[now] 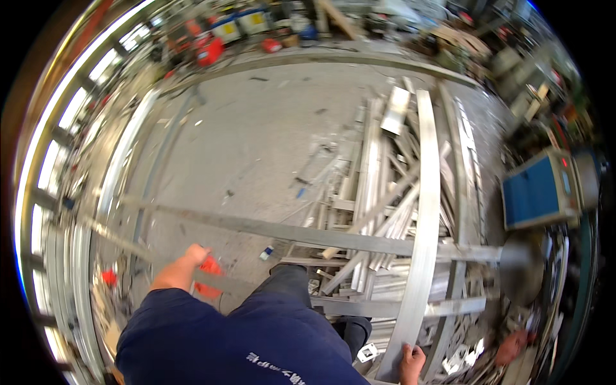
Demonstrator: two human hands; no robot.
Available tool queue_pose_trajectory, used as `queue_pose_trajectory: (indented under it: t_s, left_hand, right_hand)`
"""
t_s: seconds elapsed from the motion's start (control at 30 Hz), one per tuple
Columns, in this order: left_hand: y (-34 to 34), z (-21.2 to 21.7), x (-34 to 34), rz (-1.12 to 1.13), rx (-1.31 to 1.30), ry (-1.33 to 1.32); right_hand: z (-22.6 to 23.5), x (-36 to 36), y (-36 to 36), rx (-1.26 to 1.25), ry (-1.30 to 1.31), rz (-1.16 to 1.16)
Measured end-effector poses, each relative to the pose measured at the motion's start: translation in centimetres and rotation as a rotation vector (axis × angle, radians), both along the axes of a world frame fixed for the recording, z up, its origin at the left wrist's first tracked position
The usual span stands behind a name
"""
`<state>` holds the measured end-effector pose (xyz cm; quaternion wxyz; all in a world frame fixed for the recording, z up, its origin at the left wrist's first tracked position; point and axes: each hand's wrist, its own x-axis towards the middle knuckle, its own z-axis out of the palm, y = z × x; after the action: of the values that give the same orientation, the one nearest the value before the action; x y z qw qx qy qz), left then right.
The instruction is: The person picks up long, flat metal sheets from a stack in a workshop and carries them to a different location. The person handles the sheets by hand, moving them one at a time or in small groups, and places them on the floor or a rack.
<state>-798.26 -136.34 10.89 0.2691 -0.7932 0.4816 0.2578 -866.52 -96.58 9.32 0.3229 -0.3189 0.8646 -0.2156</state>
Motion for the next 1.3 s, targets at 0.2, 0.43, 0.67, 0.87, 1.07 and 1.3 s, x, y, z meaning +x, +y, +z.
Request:
queue_pose_trajectory:
  t_s: [0.2,0.43,0.67,0.87,1.07,1.3]
  left_hand:
    - [7.7,-1.0,5.8,-0.255,0.302,0.271]
    - [4.4,-18.2,22.5,0.153,-0.187,0.546]
    - [9.3,-21.8,37.7,0.555,-0.059,0.456]
    - [8.8,-26.9,44.1,0.899,0.022,0.443]
    - [-10.6,-16.9,43.4,0.837,-0.344,0.699]
    - [-21.8,-18.9,47.2,0.885,-0.349,0.557]
  right_hand:
    - [4.1,8.4,-7.4,-0.046,0.121,0.158]
    - [3.4,23.9,-29.2,-0.097,0.105,0.316]
    - [6.7,38.5,-54.1,-0.025,0.117,0.441]
    - [4.7,47.8,-63.6,0.071,-0.004,0.57]
    - [3.0,56.6,-75.6,0.061,0.099,0.837]
    - [-3.6,67.1,-98.1,0.124,-0.047,0.993]
